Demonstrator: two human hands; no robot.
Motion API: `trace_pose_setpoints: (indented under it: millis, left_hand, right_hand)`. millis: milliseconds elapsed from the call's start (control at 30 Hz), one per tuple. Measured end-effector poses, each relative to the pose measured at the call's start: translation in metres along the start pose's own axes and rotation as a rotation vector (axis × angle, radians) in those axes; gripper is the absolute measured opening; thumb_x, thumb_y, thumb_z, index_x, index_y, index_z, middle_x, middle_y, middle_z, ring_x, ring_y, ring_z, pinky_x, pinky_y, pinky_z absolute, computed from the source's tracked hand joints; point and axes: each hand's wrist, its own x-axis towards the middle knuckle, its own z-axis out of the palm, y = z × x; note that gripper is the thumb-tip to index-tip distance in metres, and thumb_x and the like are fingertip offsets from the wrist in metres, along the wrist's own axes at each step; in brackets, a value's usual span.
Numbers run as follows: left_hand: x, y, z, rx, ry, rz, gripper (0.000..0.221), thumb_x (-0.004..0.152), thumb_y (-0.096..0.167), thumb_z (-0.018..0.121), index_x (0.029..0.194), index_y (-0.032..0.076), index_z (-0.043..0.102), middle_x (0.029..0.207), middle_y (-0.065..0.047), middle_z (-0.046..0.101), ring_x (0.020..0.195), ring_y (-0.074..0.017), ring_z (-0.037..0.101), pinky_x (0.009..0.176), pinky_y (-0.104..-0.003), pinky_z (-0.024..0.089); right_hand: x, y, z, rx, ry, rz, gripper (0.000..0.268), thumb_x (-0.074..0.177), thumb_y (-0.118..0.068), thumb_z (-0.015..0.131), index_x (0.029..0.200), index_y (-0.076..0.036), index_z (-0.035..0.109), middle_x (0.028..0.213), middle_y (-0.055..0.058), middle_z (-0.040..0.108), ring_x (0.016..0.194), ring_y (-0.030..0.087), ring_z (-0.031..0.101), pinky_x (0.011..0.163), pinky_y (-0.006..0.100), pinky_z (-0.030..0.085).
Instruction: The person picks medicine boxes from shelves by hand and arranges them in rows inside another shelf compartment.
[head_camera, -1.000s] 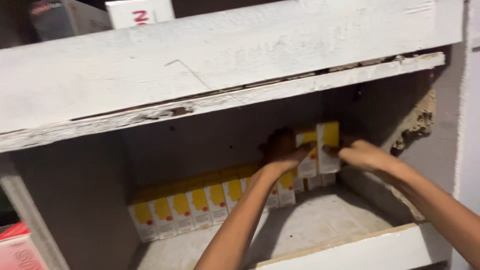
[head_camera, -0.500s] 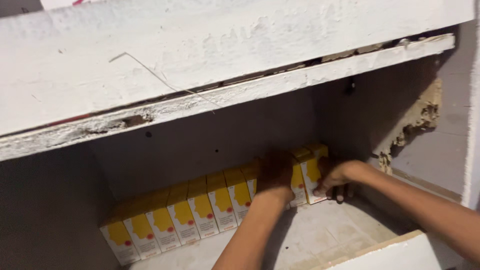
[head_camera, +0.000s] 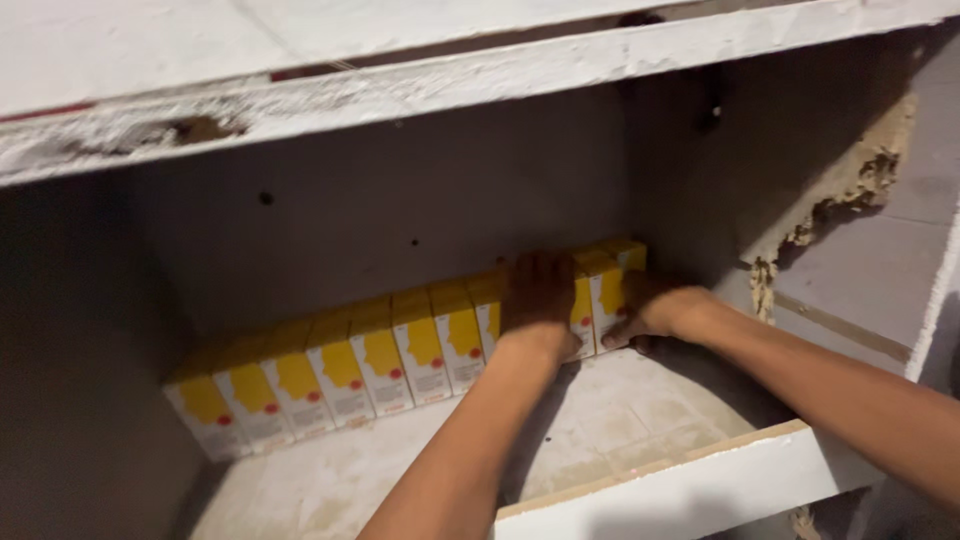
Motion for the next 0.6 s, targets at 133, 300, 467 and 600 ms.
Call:
trace_pose_setpoints:
  millis: [133,300,467,600]
  left_hand:
    - [-0.001,-0.003,0.002,0.057,0.022,0.0,0.1,0.055,0.025,0.091,0.141,0.006,0.042,0.134,-0.014,0.049,0.13,-0.0347,0.041,0.117,-0.063,0.021]
    - [0.013,-0.002,0.014,0.131,-0.047,-0.023,0.093,0.063,0.023,0.088,0.143,0.005,0.044,0.138,-0.016,0.05,0.134,-0.0373,0.04,0.119,-0.057,0.022]
    - [-0.001,0.0,-0.027,-0.096,0.05,-0.04,0.091,0.06,0.035,0.09,0.137,0.007,0.048,0.142,-0.022,0.046,0.138,-0.0403,0.035,0.118,-0.06,0.017]
    - [-0.058,0.004,-0.098,-0.27,-0.018,-0.176,0.055,0.094,0.038,0.066,0.138,0.006,0.054,0.138,-0.021,0.06,0.135,-0.0363,0.051,0.132,-0.068,0.004]
  right_hand:
    - [-0.006,-0.009,0.0,-0.16,0.021,0.122,0.055,0.073,-0.049,0.088,0.102,-0.005,0.072,0.075,0.009,0.078,0.065,0.021,0.072,0.067,0.037,0.058]
    - [-0.013,-0.004,0.0,-0.331,0.09,0.043,0.062,0.072,-0.059,0.082,0.105,-0.007,0.076,0.085,0.012,0.081,0.08,0.023,0.078,0.078,0.036,0.058]
    - [-0.009,-0.016,-0.004,-0.605,-0.004,0.11,0.084,0.072,-0.077,0.077,0.126,-0.014,0.064,0.119,0.011,0.067,0.111,0.028,0.065,0.094,0.043,0.051]
    - [-0.06,-0.056,-0.025,-0.754,0.274,0.111,0.076,0.084,-0.08,0.062,0.114,-0.011,0.077,0.107,0.013,0.078,0.1,0.032,0.075,0.087,0.049,0.059]
